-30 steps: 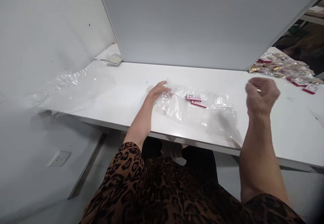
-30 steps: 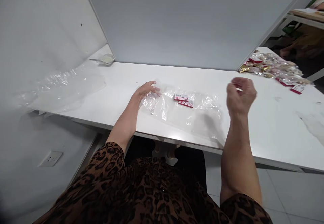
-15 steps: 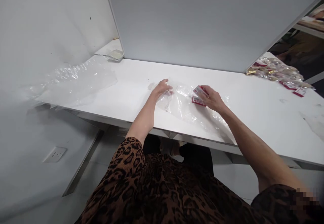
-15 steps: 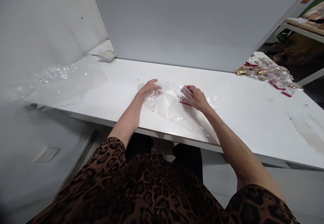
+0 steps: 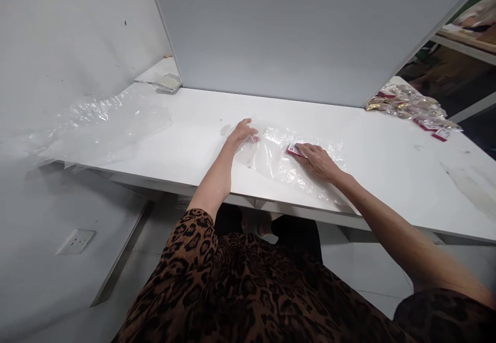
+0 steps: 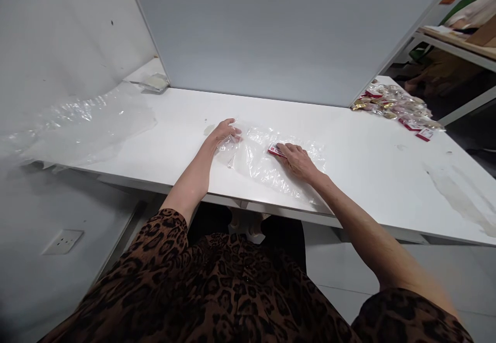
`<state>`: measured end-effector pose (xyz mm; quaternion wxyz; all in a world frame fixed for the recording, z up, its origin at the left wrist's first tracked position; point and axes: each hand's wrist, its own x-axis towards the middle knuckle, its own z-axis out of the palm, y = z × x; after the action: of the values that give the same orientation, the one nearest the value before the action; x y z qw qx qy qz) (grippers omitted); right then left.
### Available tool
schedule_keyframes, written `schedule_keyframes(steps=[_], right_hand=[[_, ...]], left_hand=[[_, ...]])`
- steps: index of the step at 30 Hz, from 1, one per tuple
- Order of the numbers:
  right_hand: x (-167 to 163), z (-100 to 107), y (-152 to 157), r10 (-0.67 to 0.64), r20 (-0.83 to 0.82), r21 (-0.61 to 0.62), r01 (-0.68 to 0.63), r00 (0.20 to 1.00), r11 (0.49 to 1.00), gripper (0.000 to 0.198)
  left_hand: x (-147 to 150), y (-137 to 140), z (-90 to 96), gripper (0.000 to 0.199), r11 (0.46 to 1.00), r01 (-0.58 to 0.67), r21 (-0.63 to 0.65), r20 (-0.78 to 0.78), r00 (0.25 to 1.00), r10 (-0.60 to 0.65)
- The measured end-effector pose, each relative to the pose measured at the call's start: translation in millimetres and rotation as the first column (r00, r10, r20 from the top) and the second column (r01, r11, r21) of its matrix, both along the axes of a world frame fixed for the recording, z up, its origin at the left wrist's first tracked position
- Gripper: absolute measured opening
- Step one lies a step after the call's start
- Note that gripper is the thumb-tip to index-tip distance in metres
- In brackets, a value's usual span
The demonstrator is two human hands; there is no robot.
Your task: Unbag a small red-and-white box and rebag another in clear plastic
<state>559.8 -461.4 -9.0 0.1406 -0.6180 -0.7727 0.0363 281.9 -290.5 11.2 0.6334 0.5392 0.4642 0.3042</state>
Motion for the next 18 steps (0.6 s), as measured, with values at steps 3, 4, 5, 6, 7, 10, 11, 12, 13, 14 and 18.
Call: schedule_keyframes(steps=[3,4,5,6,7,10,11,12,13,14,18], right_hand=[[9.7,2.7,9.6,-0.032,-0.015,-0.047,0.031,0.999,0.998,0.058],[11.6,4.8,11.7,-0.037,-0.019,-0.057,0.036,0.999,0.998,0.058],[12.8,7.5,12.7,-0.041,-0.026,-0.066,0.039,0.999,0.997,0.058],[13.6,10.3,12.5,-0.041,-0.036,-0.072,0.039,0.999,0.997,0.057],[14.5,13.1,11.1,-0.043,-0.049,-0.070,0.040,0.998,0.997,0.057],[19.2,17.6,0.9,-0.078,-0.105,-0.004,0.078,0.991,0.997,0.056],[21.4,17.1,-3.8,-0.098,-0.125,0.026,0.102,0.987,0.994,0.055],[23.6,15.7,-8.7,-0.122,-0.142,0.047,0.130,0.982,0.990,0.055],[25.5,13.5,-13.8,-0.147,-0.156,0.056,0.157,0.977,0.986,0.055],[26.8,11.0,-18.6,-0.166,-0.165,0.053,0.176,0.972,0.983,0.055],[24.7,5.4,-34.2,-0.264,-0.269,0.026,0.281,0.926,0.959,0.054]], left_hand=[[-0.4,-0.2,0.2,0.099,1.000,-0.005,-0.006,0.004,1.000,0.005],[-0.3,-0.2,0.2,0.099,1.000,-0.004,-0.009,0.010,1.000,0.004],[-0.1,0.0,0.0,0.098,1.000,-0.005,-0.013,0.014,1.000,0.005],[0.2,0.3,-0.3,0.098,1.000,-0.008,-0.018,0.016,1.000,0.009],[0.5,0.8,-0.6,0.098,1.000,-0.013,-0.024,0.017,1.000,0.013],[0.6,2.4,-1.7,0.097,0.999,-0.026,-0.034,0.017,1.000,0.026],[0.3,2.5,-1.7,0.097,0.999,-0.027,-0.035,0.019,0.999,0.028],[0.0,2.1,-1.5,0.098,0.999,-0.027,-0.034,0.023,0.999,0.028],[-0.1,1.3,-1.0,0.098,0.999,-0.028,-0.034,0.029,0.999,0.029],[-0.1,0.0,0.0,0.098,0.999,-0.031,-0.035,0.040,0.999,0.032],[1.9,-8.5,8.2,0.090,0.993,-0.111,-0.035,0.134,0.984,0.114]])
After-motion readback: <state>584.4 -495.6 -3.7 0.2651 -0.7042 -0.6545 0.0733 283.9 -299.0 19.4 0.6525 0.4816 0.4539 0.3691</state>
